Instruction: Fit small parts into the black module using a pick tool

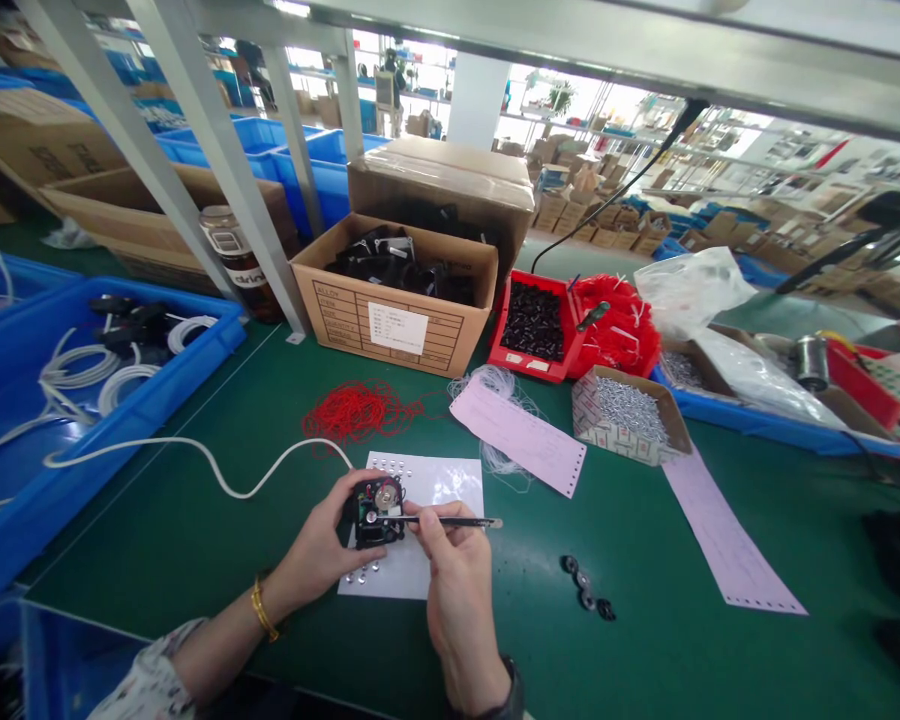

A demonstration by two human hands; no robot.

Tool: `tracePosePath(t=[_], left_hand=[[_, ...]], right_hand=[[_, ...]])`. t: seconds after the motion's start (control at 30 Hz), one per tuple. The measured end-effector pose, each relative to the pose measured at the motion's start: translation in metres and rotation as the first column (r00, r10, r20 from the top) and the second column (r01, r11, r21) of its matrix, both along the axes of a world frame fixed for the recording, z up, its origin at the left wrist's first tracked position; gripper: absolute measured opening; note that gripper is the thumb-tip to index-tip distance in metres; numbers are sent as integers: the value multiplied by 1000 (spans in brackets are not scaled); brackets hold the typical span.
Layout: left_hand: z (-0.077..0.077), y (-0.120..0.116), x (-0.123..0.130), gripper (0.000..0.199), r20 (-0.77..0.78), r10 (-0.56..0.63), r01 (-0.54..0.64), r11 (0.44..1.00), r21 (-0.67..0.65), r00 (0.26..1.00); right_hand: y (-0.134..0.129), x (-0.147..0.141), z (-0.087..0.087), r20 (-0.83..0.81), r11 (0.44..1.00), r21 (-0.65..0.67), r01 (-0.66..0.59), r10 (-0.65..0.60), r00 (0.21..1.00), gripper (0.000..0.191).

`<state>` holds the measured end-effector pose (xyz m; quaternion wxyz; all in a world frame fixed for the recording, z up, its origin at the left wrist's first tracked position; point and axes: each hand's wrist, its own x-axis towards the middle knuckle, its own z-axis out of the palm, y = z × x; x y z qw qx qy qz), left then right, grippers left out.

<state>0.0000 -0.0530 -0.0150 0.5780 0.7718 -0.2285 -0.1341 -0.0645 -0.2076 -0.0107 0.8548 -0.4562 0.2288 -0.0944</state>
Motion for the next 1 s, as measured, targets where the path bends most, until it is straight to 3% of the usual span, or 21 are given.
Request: tracePosePath(t=[0.27,0.57,1.0], left_hand=[[0,-1,1,65,0,6,-7,1000,-15,1000],[1,-2,0,64,-12,8,-8,1000,-10,1000],[0,-2,-2,66,-9,9,-9,1000,-1,1000]], right_hand=[[1,2,3,-17,998,-51,23,-24,1000,33],[-2,-2,-9,-5,990,-138,-24,23,1000,28],[-3,0,-6,-19,986,-161,-35,32,999,30]])
